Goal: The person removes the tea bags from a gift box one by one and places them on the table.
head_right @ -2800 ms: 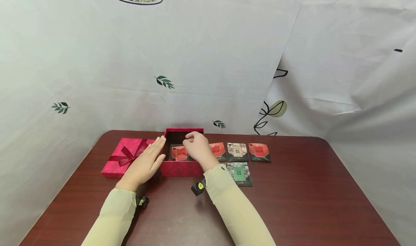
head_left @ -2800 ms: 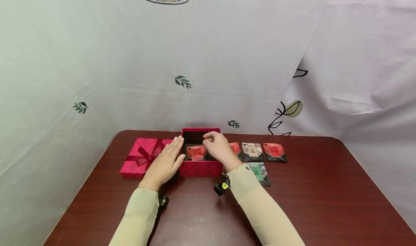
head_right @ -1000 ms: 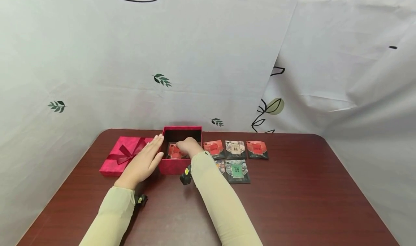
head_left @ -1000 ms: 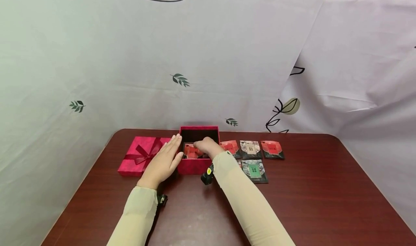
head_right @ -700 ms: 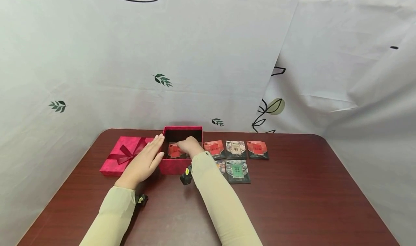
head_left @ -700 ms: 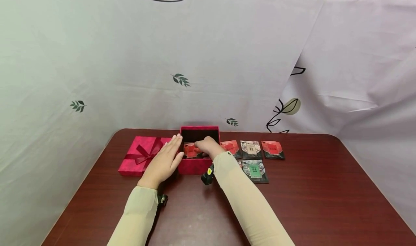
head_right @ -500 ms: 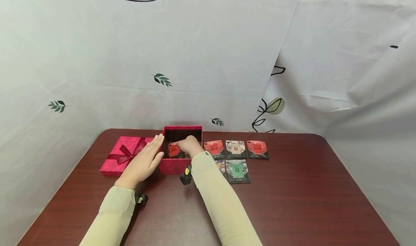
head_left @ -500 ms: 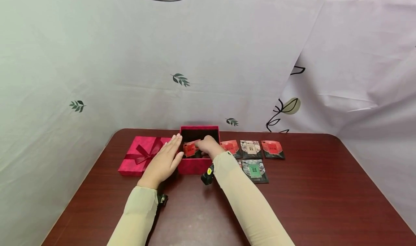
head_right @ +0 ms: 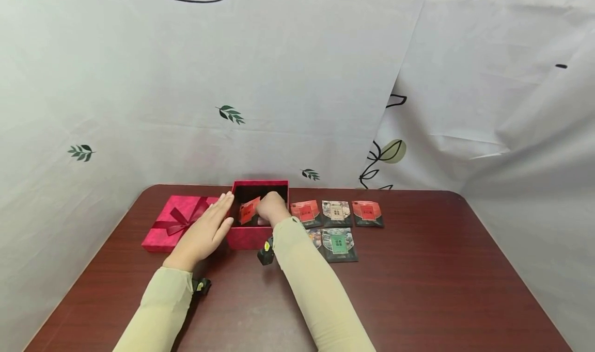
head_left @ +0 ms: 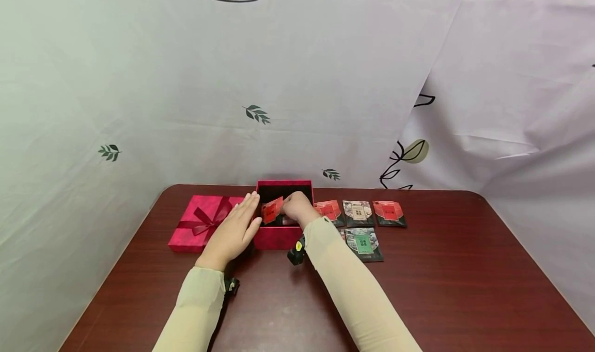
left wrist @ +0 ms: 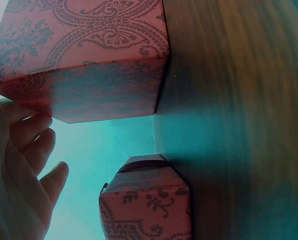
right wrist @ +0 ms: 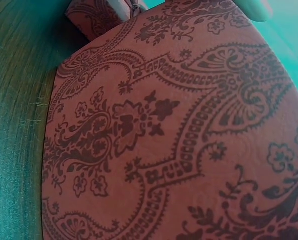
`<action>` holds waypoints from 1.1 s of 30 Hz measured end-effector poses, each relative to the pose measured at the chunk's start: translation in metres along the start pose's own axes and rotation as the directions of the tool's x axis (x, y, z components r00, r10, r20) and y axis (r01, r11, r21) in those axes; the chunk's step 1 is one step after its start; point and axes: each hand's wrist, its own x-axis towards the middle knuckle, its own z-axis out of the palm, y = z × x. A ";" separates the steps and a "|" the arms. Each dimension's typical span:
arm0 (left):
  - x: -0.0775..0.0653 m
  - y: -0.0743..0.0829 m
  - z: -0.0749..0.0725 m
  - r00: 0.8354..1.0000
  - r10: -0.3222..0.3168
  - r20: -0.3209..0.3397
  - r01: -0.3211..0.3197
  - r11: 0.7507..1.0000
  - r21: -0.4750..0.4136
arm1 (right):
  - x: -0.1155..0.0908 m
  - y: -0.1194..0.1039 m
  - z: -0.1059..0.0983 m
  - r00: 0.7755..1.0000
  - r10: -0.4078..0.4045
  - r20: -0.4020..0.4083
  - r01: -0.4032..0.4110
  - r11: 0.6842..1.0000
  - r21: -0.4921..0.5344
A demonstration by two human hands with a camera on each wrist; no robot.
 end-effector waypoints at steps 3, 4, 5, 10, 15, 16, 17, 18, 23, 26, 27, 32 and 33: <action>-0.001 0.000 0.001 1.000 0.005 -0.008 -0.005 1.000 -0.001 | 0.000 0.001 0.001 1.000 -0.016 -0.013 0.016 1.000 -0.001; -0.001 0.000 0.001 1.000 0.006 -0.009 -0.006 1.000 -0.001 | 0.000 0.002 0.002 1.000 -0.020 -0.016 0.020 1.000 -0.006; -0.001 0.000 0.001 1.000 0.006 -0.011 -0.006 1.000 -0.003 | 0.001 0.002 0.002 0.999 -0.025 -0.022 0.025 1.000 -0.011; -0.001 -0.001 0.002 1.000 0.012 -0.021 -0.012 1.000 -0.007 | 0.000 0.002 0.003 0.998 -0.046 -0.046 0.045 0.998 -0.033; -0.001 -0.001 0.002 1.000 0.008 -0.020 -0.008 1.000 -0.009 | 0.000 0.000 0.002 0.994 -0.094 -0.062 0.090 0.994 -0.057; -0.001 -0.001 0.002 1.000 0.006 -0.018 -0.006 1.000 -0.010 | 0.000 0.000 0.002 0.992 -0.106 -0.065 0.102 0.993 -0.063; -0.001 -0.001 0.002 1.000 0.004 -0.015 -0.005 1.000 -0.010 | -0.001 -0.001 0.002 0.990 -0.120 -0.071 0.115 0.991 -0.071; -0.001 -0.001 0.002 1.000 0.003 -0.011 -0.003 1.000 -0.011 | -0.001 -0.001 0.002 0.988 -0.132 -0.078 0.126 0.989 -0.082; 0.000 0.000 0.001 1.000 -0.001 -0.002 0.001 1.000 -0.014 | -0.001 -0.001 0.001 0.974 -0.194 -0.120 0.180 0.976 -0.118; 0.000 0.000 0.000 1.000 0.000 -0.006 -0.001 1.000 -0.015 | -0.002 -0.002 -0.001 0.961 -0.236 -0.146 0.219 0.967 -0.127; 0.001 0.000 0.000 1.000 0.000 -0.006 0.000 1.000 -0.015 | -0.002 -0.003 -0.001 0.956 -0.250 -0.154 0.231 0.964 -0.131; 0.001 -0.001 0.000 1.000 0.001 -0.005 -0.001 1.000 -0.006 | -0.009 -0.005 -0.003 0.925 -0.337 -0.177 0.297 0.930 -0.216; 0.001 -0.001 0.000 1.000 0.000 -0.005 0.000 1.000 -0.008 | -0.010 -0.005 -0.004 0.917 -0.356 -0.178 0.311 0.920 -0.236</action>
